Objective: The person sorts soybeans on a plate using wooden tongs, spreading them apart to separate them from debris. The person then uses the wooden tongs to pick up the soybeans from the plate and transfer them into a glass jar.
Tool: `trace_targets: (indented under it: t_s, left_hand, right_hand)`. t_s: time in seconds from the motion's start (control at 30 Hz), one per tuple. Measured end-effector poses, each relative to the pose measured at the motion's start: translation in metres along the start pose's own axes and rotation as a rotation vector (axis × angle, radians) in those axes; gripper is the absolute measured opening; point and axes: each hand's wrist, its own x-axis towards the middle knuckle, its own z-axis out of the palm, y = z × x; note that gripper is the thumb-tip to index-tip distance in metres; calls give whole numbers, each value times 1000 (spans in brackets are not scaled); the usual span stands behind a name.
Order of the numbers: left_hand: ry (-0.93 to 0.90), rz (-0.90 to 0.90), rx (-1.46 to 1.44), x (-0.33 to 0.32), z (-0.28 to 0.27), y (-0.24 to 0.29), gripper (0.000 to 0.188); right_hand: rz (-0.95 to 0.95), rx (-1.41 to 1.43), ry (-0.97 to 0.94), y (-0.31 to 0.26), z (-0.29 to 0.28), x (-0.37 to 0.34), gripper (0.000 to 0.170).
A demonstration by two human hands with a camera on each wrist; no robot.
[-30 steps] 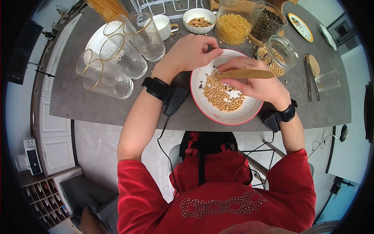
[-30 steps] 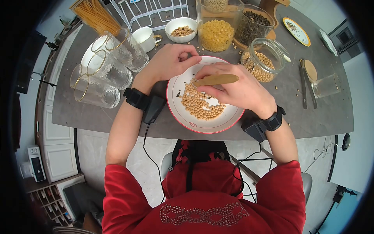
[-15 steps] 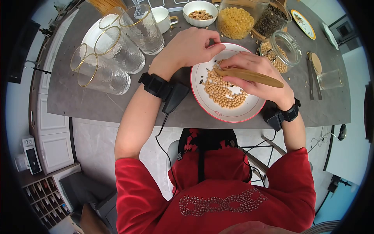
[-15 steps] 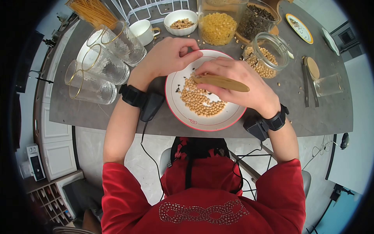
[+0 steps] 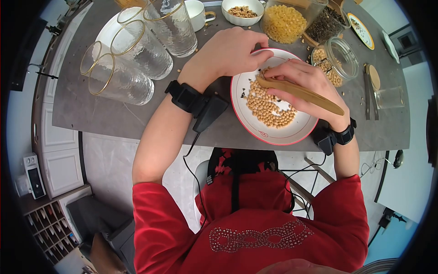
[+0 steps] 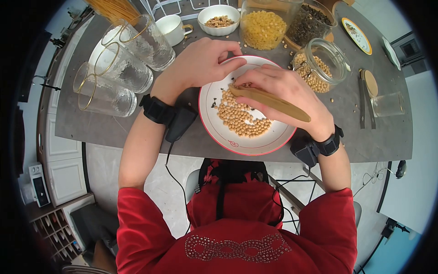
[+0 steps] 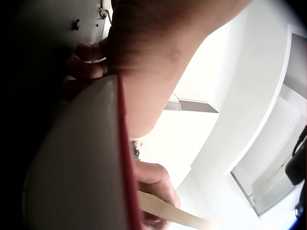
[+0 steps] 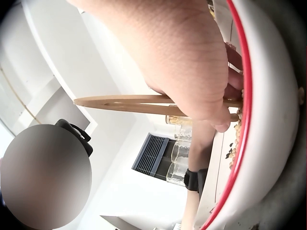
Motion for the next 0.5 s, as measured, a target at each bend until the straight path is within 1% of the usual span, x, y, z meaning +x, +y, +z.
trace_targets:
  t_s: [0.2,0.33,0.43,0.5]
  left_hand:
    - [6,-14,-144,2,1,-3,21]
    - [13,-3,-141,2,1,-3,20]
    - [7,2,-153,3,1,-4,18]
    - [-3,-40,-201,3,2,-4,16]
  right_hand:
    - [-3,15,18,2,0,-1,26]
    - [10,34,18,2,-1,-2,26]
    - [-33,28,31,5,-1,-2,27]
    - [5,63,7,6,-1,-4,27]
